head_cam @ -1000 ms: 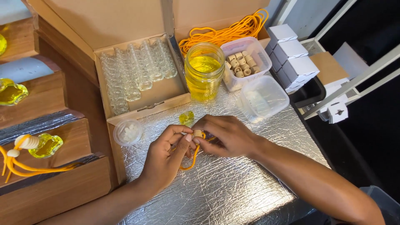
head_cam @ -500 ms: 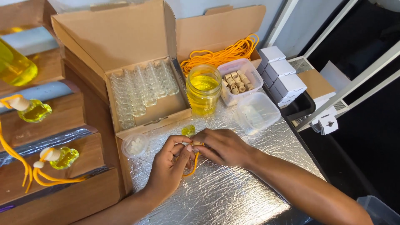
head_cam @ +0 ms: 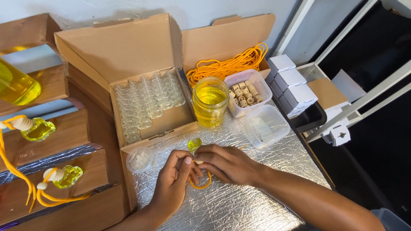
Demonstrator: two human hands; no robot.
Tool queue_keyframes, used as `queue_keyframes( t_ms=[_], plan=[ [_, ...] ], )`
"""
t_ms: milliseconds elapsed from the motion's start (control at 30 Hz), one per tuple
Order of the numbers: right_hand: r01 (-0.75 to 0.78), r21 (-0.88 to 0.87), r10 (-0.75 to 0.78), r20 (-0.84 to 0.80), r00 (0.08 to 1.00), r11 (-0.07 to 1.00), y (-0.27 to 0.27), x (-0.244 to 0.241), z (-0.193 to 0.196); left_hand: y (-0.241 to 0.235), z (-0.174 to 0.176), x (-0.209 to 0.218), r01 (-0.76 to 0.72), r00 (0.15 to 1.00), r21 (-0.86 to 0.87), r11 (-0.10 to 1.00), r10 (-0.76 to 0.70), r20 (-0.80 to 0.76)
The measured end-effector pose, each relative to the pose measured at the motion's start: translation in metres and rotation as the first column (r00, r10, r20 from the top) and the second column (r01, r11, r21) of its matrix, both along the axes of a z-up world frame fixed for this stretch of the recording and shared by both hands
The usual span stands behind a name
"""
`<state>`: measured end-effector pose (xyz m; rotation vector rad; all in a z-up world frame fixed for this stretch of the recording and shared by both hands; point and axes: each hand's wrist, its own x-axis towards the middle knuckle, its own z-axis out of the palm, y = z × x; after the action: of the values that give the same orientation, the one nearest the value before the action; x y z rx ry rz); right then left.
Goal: Assembling small perfume bottles by filling them with fragrance oil and attaching wooden caps with strings.
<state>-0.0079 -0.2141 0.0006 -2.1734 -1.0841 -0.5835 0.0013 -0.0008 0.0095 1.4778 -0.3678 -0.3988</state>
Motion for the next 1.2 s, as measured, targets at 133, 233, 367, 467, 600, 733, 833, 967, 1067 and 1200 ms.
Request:
queue_keyframes(
  t_ms=[133,233,367,467,600,733,833,967,1067,1200],
  plan=[
    [-0.021,0.013,0.022,-0.047,0.999,1.0,0.006,-0.007,0.01,0.003,-0.001,-0.003,-0.007,1.0,-0.013,1.0,0.007,0.017],
    [-0.025,-0.008,0.025,0.008,1.0,1.0,0.003,-0.004,0.006,0.001,0.002,0.0,-0.019,0.999,0.002,1.0,0.019,0.037],
    [-0.006,-0.011,0.006,-0.022,1.0,1.0,0.0,-0.011,0.016,0.001,-0.003,-0.001,0.026,0.999,0.04,0.999,-0.027,0.036],
    [-0.002,-0.004,0.002,-0.045,0.999,1.0,-0.003,-0.013,0.017,0.001,-0.003,-0.003,0.032,0.998,-0.007,0.999,-0.032,0.048],
    [0.048,0.044,-0.042,-0.122,0.992,0.998,-0.004,-0.017,0.025,-0.001,-0.002,-0.004,0.033,0.998,0.012,0.999,-0.033,0.055],
    [0.05,0.072,-0.041,-0.123,0.992,0.996,-0.001,-0.013,0.024,-0.002,-0.002,-0.003,0.047,0.994,0.006,0.999,-0.048,0.098],
    [0.024,0.076,-0.013,-0.135,0.991,0.997,0.001,-0.009,0.015,-0.001,-0.004,-0.003,0.037,0.996,0.021,0.999,-0.039,0.081],
    [0.044,0.018,-0.041,-0.143,0.989,0.999,0.002,-0.006,0.009,0.0,-0.003,-0.002,0.035,0.999,0.069,0.997,-0.037,0.021],
    [0.032,0.027,-0.029,-0.114,0.993,0.999,0.005,-0.009,0.008,0.001,-0.001,-0.005,0.044,0.997,0.059,0.997,-0.047,0.054],
    [0.036,0.005,-0.036,-0.108,0.993,0.999,0.003,-0.002,0.0,0.001,-0.002,-0.002,0.067,0.994,0.055,0.996,-0.072,0.082]
  ],
)
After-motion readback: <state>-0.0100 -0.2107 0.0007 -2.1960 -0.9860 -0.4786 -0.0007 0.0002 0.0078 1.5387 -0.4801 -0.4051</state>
